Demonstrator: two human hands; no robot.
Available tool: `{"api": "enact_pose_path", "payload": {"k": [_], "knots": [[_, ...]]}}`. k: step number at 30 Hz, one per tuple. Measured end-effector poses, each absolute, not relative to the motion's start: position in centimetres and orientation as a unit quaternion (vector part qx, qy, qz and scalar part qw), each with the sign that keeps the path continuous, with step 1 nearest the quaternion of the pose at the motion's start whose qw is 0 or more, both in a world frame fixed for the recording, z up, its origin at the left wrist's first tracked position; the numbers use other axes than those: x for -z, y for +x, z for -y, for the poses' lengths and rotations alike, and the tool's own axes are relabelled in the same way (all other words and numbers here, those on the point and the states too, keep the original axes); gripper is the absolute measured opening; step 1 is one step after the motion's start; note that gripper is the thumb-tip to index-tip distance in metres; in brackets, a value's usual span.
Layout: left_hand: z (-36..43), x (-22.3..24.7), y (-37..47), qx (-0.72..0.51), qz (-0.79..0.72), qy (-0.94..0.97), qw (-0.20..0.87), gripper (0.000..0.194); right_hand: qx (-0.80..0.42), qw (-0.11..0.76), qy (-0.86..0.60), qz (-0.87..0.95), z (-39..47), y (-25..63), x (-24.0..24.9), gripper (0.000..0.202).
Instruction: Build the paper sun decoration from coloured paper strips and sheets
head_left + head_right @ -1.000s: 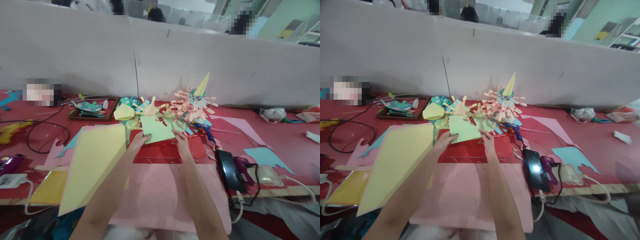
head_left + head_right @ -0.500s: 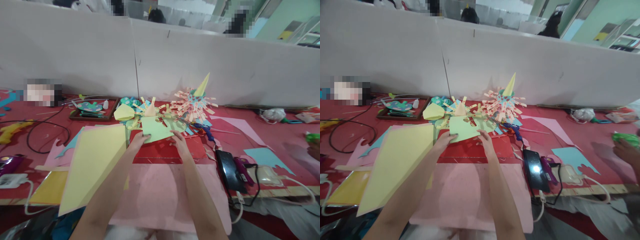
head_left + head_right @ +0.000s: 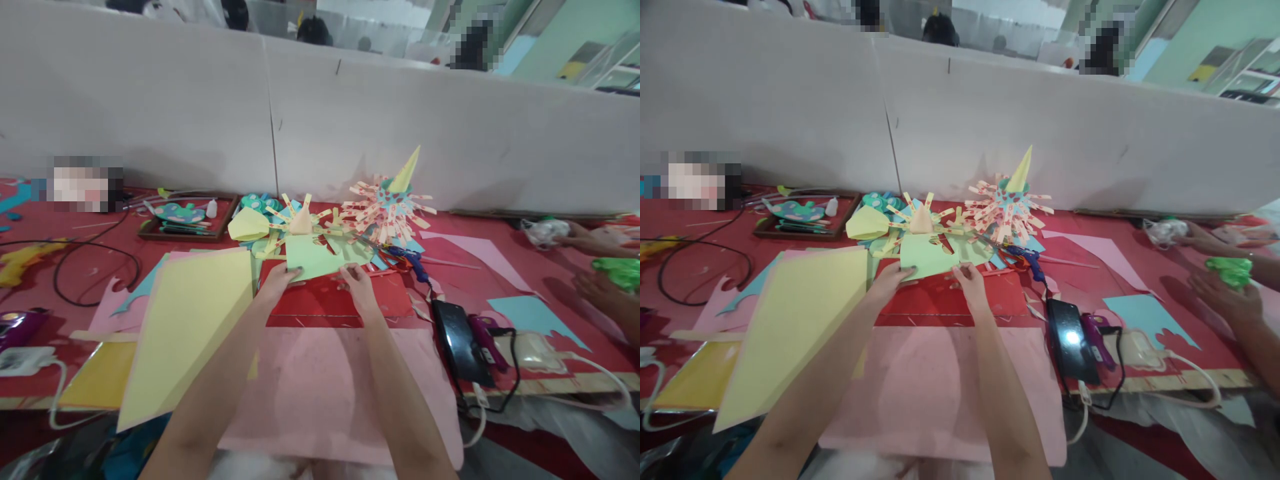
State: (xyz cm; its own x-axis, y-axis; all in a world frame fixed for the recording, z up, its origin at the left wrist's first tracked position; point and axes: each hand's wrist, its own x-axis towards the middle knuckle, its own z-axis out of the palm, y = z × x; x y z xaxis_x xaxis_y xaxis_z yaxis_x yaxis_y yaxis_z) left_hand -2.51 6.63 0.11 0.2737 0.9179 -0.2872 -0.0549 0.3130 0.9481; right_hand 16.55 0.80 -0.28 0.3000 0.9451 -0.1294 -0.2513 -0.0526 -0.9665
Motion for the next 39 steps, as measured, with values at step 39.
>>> {"api": "enact_pose_path", "payload": {"k": [39], "knots": [[-5.0, -1.6, -2.1, -0.229, -0.348, 0.481, 0.772, 0.039, -0.254, 0.711, -0.607, 0.248, -1.7, 17.1, 1.6, 0.040]]}}
